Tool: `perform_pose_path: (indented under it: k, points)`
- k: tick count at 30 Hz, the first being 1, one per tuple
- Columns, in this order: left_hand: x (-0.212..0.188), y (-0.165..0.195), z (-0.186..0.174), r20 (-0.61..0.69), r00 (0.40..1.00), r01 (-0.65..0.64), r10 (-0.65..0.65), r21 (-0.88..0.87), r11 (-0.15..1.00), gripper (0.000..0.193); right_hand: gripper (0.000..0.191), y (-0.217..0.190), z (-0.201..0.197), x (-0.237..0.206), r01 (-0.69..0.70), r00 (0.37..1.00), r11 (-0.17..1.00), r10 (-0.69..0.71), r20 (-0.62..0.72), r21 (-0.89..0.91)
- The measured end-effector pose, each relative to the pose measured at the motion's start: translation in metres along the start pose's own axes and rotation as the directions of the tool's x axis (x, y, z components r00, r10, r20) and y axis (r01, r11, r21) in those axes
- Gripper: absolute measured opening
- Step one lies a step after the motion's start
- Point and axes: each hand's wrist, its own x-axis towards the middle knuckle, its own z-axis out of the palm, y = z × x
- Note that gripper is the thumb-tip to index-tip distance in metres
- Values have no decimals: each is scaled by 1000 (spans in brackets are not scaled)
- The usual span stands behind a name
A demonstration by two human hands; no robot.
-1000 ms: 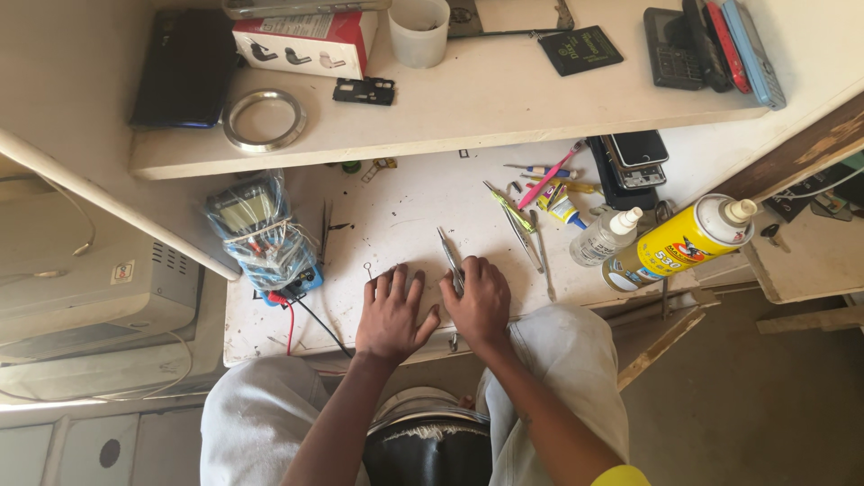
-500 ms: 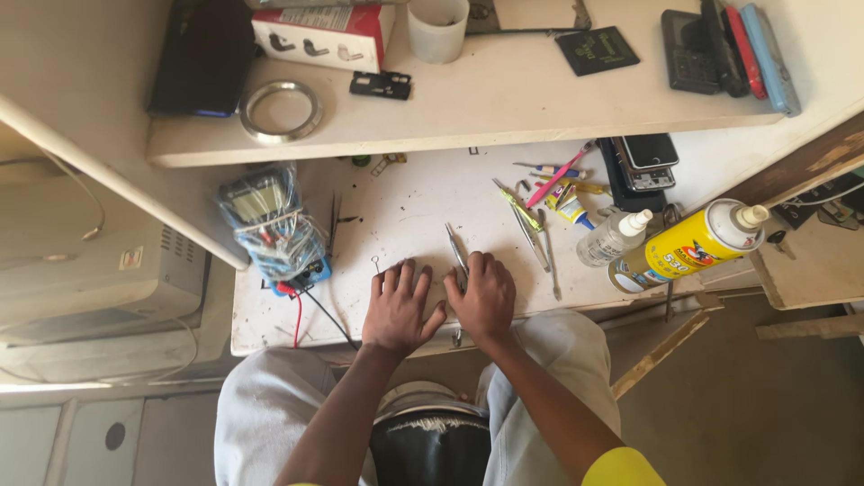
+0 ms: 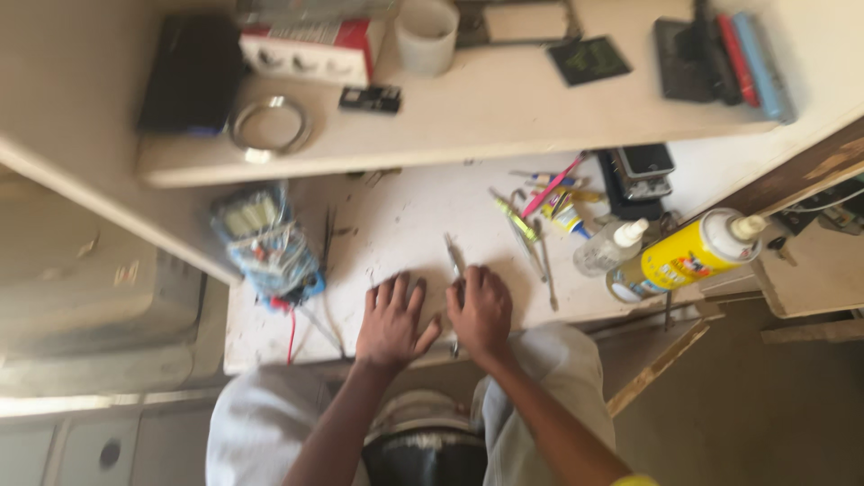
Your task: The person sits at a repair bench and uses a screwdriver to unscrew and pry open a disassembled smartphone, working on its internal components. They then pick up another smartphone, remove its back cover, and work along its edges with their fingers.
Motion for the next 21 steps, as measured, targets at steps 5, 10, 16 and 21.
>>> perform_pose_path:
  k: [5,10,16,21]
  points:
    - [0,1,-3,5,1000,-21,21,14,1000,70,20,1,-3,-1,-3,1000,1000,3,-9,25]
    - [3,3,-6,5,1000,-11,10,43,999,69,20,-2,-4,3,-51,998,999,51,26,-8]
    - [3,4,-6,-14,1000,-21,22,48,999,68,22,-4,-6,3,-70,997,997,70,17,-27]
    - [3,5,-6,-18,1000,-9,10,46,999,68,23,-4,-6,5,-68,997,998,69,24,-14]
